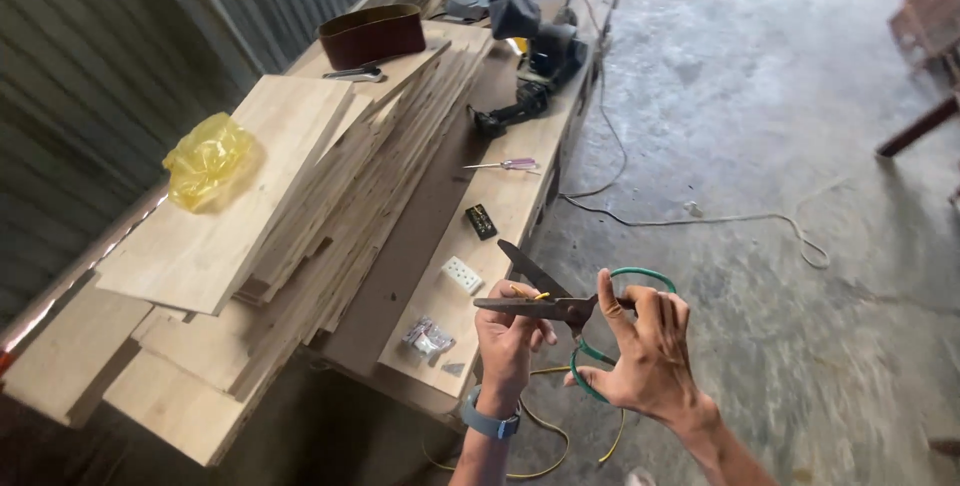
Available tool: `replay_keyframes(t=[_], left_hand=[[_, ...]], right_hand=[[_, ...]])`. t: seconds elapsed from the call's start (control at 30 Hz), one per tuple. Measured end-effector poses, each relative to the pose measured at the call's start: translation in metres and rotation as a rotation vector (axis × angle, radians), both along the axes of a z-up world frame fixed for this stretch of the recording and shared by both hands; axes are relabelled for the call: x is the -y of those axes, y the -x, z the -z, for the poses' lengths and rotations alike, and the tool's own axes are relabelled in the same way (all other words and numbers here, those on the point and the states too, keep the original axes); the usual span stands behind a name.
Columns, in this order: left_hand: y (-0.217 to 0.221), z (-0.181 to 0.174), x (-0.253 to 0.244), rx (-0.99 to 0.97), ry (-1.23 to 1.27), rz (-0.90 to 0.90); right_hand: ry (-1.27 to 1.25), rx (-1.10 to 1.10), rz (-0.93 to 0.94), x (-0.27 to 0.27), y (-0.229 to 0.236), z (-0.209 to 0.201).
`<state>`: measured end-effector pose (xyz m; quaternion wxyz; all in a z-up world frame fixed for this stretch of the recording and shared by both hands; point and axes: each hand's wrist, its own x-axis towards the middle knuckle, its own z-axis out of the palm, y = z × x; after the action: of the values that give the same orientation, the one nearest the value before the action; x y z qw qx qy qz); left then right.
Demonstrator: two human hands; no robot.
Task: Stripping insulation from a wire and connecting it to an electrical component using scissors and a screwdriver
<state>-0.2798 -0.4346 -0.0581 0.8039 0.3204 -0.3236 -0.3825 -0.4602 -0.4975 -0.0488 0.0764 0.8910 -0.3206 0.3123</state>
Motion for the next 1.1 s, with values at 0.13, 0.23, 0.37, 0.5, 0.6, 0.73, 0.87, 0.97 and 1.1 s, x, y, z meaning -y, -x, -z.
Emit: replay_keyframes(t=[0.13,0.23,0.37,0.5,0.6,0.73,0.87,0.97,1.1], left_hand=[[0.015,0.007,0.042,-0.061,0.075,-0.073],[0.029,0.016,0.076,-0.081,0.092,-0.144],[0.045,0.029,0.107,-0.111,0.116,-0.252],[0.044,0.023,0.128,-0.094,0.048,-0.403],[0.033,0.019,0.138,-0.086,-0.010,-0.518],[0.007,0.012,0.152,0.023,-0.142,-0.756],[-0.041,0.032,0.168,0.090,-0.311,-0.973],[-0.078,0.024,0.176,0.116,-0.323,-1.057],[-0.126,0.014,0.184,0.124,-0.402,-1.089]], right_hand=[[0.055,0.002,-0.132,0.065,0.008,0.009],[0.082,0.002,-0.217,0.116,0.014,0.010],[0.092,0.015,-0.373,0.165,0.015,0.009],[0.035,0.026,-0.501,0.204,-0.006,0.007],[-0.088,-0.031,-0.658,0.230,-0.030,0.011],[-0.377,-0.169,-0.796,0.258,-0.079,0.022],[-0.576,-0.327,-0.958,0.281,-0.142,0.030],[-0.677,-0.379,-0.998,0.291,-0.194,0.028],[-0.823,-0.432,-1.060,0.300,-0.258,0.023]])
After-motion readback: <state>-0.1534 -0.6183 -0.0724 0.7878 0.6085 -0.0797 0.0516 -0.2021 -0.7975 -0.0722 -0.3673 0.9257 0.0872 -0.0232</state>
